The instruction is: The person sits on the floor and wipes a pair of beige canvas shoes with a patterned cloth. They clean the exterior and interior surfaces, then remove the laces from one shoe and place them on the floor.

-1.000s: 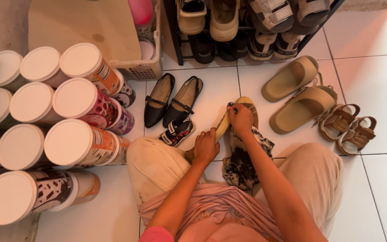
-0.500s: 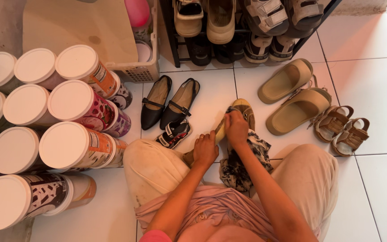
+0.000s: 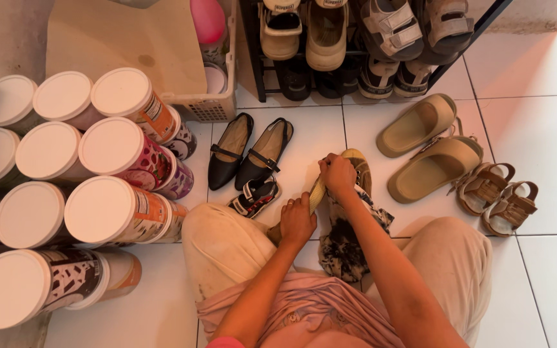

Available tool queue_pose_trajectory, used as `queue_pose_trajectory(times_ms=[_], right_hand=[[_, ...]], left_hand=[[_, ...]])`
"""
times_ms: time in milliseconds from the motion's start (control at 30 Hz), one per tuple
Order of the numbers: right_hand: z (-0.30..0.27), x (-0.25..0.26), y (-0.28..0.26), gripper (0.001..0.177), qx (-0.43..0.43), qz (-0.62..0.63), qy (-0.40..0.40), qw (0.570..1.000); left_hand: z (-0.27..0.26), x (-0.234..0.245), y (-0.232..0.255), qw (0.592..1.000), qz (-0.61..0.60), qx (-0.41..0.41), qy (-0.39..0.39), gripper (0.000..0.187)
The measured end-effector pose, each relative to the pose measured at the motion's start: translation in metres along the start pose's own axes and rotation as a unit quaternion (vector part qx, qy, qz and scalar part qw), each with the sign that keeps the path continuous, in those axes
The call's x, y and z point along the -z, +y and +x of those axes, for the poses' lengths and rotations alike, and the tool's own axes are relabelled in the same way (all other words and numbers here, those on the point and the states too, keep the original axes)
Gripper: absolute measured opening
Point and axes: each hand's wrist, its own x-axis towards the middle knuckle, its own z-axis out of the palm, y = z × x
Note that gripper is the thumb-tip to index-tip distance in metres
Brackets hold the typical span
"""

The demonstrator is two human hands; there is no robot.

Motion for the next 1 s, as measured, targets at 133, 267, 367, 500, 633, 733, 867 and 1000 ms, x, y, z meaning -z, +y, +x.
queue_pose_trajectory(times_ms=[133, 267, 367, 500, 633, 733, 867, 1000], right_hand=[[0.028, -0.012, 0.018, 0.025, -0.093, -0.030, -0.083, 0.992], [0.050, -0.035, 0.063, 0.029, -0.107, -0.008, -0.114, 0.988], [0.070, -0.051, 0.102, 0.034, -0.114, 0.043, -0.169, 0.978], [0.080, -0.063, 0.130, 0.032, -0.207, 0.232, -0.217, 0.925], [0.064, -0.066, 0.111, 0.030, -0.110, 0.036, -0.134, 0.984], [0.034, -0.051, 0.069, 0.027, 0.009, -0.059, 0.095, 0.994], [-0.034, -0.024, 0.015, 0.023, 0.097, 0.036, 0.169, 0.980], [-0.086, 0.002, -0.014, 0.016, 0.153, 0.097, 0.146, 0.973]], left_hand=[[0.003, 0.001, 0.000, 1.000, -0.003, -0.003, -0.004, 0.050], [0.000, -0.001, 0.000, 1.000, -0.002, -0.010, -0.014, 0.047], [0.000, 0.001, 0.003, 1.000, 0.003, -0.027, -0.010, 0.046], [0.003, 0.003, 0.001, 0.999, 0.000, -0.041, -0.008, 0.051], [0.004, -0.002, -0.003, 0.999, 0.000, -0.031, -0.024, 0.043], [0.008, 0.000, -0.001, 1.000, -0.010, -0.011, -0.009, 0.047], [0.006, 0.001, -0.001, 1.000, -0.005, -0.009, -0.006, 0.049], [0.009, -0.011, -0.006, 1.000, 0.002, -0.008, 0.008, 0.043]])
